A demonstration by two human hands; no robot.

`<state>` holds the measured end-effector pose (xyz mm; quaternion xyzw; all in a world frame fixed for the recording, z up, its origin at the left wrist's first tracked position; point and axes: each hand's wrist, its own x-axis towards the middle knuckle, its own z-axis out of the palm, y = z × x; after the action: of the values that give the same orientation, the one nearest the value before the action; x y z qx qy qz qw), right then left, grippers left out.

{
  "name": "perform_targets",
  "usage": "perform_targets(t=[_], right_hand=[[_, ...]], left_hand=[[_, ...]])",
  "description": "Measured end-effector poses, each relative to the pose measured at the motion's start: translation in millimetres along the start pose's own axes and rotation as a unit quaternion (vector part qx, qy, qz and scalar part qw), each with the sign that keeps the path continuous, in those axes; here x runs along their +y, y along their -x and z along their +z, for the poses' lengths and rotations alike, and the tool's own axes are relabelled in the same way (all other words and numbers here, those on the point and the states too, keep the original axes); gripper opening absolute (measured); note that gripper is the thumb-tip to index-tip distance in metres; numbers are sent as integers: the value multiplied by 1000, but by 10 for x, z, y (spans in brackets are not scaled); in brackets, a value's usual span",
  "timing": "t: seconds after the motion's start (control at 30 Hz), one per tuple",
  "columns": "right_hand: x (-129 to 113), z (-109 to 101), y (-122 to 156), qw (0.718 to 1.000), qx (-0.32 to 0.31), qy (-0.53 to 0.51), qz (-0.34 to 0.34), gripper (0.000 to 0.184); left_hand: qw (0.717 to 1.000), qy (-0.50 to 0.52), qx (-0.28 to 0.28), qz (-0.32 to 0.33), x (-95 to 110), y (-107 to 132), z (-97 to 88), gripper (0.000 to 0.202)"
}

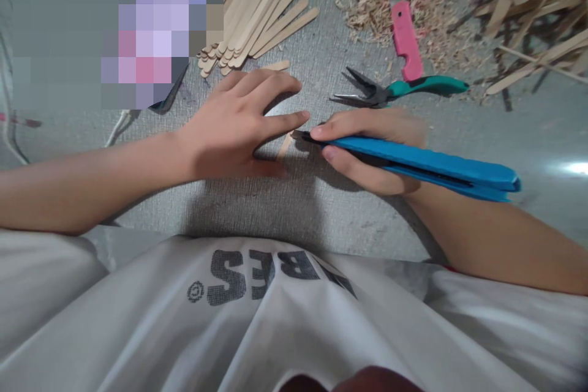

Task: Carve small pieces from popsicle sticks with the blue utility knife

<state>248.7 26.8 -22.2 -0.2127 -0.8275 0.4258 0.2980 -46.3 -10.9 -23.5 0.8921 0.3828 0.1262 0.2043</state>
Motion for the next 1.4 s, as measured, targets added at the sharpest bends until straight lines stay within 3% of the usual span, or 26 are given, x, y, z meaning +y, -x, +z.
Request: perform_targets(t=[0.13,0.27,0.53,0.73,1.0,1.13,1.27,1.4], right_hand=[[-13,2,10,999,5,9,33,14],[-32,0,2,1000,-1,8,0,17],[-23,34,40,999,6,39,-12,21],[-15,101,40,995,42,57,-71,22],[-58,86,29,997,32,58,-45,18],[-56,83,25,998,24,36,-35,19],[-78,77,29,999,38,27,-21,16],[-108,74,63,996,61,55,38,14]], left_hand=[[1000,-11,-9,-1,28,-6,-39,77],[999,-10,-30,-14,59,-9,-81,72],[1000,14,-1,-9,-1,-4,5,77],[1000,14,22,3,-54,16,66,84],[999,-10,34,0,58,64,33,60],[998,-31,47,35,155,127,18,40],[996,-53,5,73,208,169,32,37],[996,-58,-38,60,225,186,73,57]])
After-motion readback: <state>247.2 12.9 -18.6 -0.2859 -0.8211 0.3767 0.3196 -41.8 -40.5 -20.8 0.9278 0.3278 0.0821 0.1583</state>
